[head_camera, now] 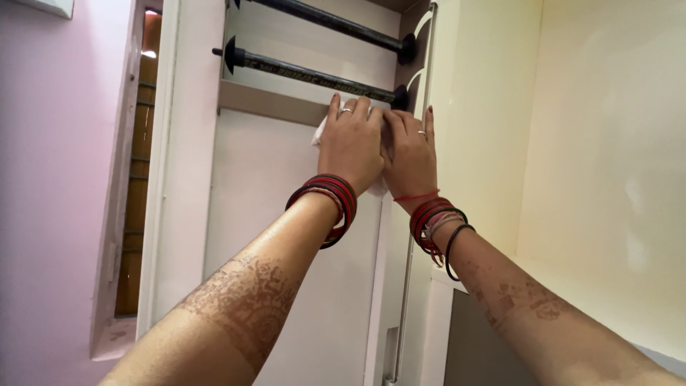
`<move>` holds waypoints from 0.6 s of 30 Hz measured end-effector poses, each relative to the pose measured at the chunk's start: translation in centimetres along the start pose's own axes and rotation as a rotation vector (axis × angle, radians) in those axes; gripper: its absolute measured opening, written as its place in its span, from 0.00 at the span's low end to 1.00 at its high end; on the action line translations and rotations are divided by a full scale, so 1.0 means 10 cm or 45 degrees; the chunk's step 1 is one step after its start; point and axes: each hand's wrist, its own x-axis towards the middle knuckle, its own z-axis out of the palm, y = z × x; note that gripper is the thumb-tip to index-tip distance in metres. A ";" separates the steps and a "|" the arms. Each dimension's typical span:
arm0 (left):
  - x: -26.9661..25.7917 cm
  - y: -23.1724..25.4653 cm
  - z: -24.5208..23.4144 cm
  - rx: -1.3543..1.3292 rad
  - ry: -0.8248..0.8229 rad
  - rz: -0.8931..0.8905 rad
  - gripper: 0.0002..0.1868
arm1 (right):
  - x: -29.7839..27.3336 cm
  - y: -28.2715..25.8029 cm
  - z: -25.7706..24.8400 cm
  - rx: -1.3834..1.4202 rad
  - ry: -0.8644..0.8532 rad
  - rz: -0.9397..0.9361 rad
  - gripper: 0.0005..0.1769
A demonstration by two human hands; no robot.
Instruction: The person wipes the interior surfaces of a white wardrobe with a white cloth. They clean the door edges, shelves, and the area around a hanging rod, moving systematically from one section to another.
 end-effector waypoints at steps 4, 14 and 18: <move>0.05 0.07 0.04 -0.043 -0.042 0.003 0.19 | -0.06 0.06 -0.07 -0.015 -0.020 0.021 0.26; 0.17 0.18 0.27 -0.079 -0.205 -0.011 0.16 | -0.30 0.16 -0.11 -0.076 -0.063 0.121 0.32; 0.23 0.24 0.55 -0.012 -0.153 0.033 0.11 | -0.39 0.21 -0.15 -0.082 -0.072 0.125 0.31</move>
